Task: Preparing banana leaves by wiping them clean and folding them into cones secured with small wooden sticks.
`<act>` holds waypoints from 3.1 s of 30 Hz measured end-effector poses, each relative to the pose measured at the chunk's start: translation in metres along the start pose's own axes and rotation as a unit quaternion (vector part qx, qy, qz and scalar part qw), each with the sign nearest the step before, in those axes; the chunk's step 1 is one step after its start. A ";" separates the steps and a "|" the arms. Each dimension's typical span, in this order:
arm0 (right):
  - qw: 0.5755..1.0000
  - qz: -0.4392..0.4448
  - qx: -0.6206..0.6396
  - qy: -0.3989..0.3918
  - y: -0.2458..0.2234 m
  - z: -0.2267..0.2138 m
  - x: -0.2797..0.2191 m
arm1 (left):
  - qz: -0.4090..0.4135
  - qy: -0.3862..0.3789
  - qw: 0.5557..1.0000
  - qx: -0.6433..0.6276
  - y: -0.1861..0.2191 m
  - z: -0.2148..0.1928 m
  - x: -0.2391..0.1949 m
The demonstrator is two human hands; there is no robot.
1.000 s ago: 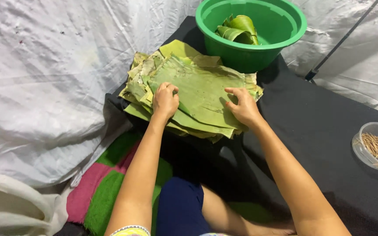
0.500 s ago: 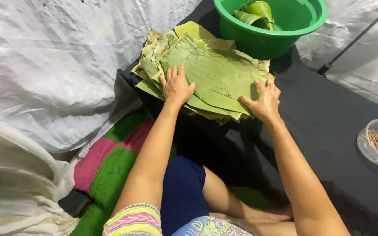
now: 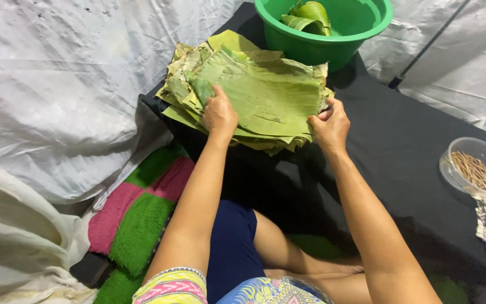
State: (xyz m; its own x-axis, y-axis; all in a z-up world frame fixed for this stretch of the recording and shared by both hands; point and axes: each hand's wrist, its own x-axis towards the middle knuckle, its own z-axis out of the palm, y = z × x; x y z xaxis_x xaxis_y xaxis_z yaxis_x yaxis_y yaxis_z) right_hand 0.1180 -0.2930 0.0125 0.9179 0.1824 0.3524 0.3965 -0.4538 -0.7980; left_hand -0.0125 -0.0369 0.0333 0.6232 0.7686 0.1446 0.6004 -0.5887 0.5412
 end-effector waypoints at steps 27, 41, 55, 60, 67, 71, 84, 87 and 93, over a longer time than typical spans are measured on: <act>0.947 0.220 0.226 -0.060 0.015 -0.026 -0.024 | -0.010 -0.069 0.876 -0.477 0.018 -0.020 -0.046; 0.888 0.180 0.410 0.108 0.108 -0.155 -0.011 | 0.176 -0.111 0.819 -0.535 0.111 0.004 -0.109; 0.965 0.157 0.142 0.154 0.210 -0.291 -0.082 | 0.274 -0.216 0.865 -0.361 0.161 0.154 -0.179; 0.967 0.067 -0.169 0.176 0.192 -0.324 -0.082 | 0.204 -0.260 0.886 -0.324 0.159 0.159 -0.188; 0.902 0.055 -0.413 0.110 0.260 -0.344 -0.031 | 0.206 -0.236 0.908 -0.277 0.149 0.170 -0.187; 0.867 0.043 -0.476 0.142 0.286 -0.359 -0.007 | 0.195 -0.242 0.913 -0.264 0.152 0.172 -0.186; 0.882 0.060 -0.447 0.135 0.235 -0.374 -0.044 | 0.239 -0.255 0.897 -0.270 0.200 0.181 -0.160; 0.884 0.197 -0.423 0.039 0.229 -0.376 -0.071 | 0.280 -0.273 0.893 -0.223 0.184 0.192 -0.165; 0.873 0.050 -0.477 0.091 0.244 -0.396 -0.068 | 0.315 -0.247 0.895 -0.197 0.181 0.170 -0.180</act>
State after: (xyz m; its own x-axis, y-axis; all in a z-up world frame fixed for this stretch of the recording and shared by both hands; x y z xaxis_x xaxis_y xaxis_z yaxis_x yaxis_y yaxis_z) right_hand 0.1467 -0.7612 -0.0127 0.8954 -0.0009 0.4454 0.0439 -0.9950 -0.0902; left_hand 0.0695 -0.3242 -0.0349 0.9796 0.0537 0.1934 -0.1110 -0.6577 0.7451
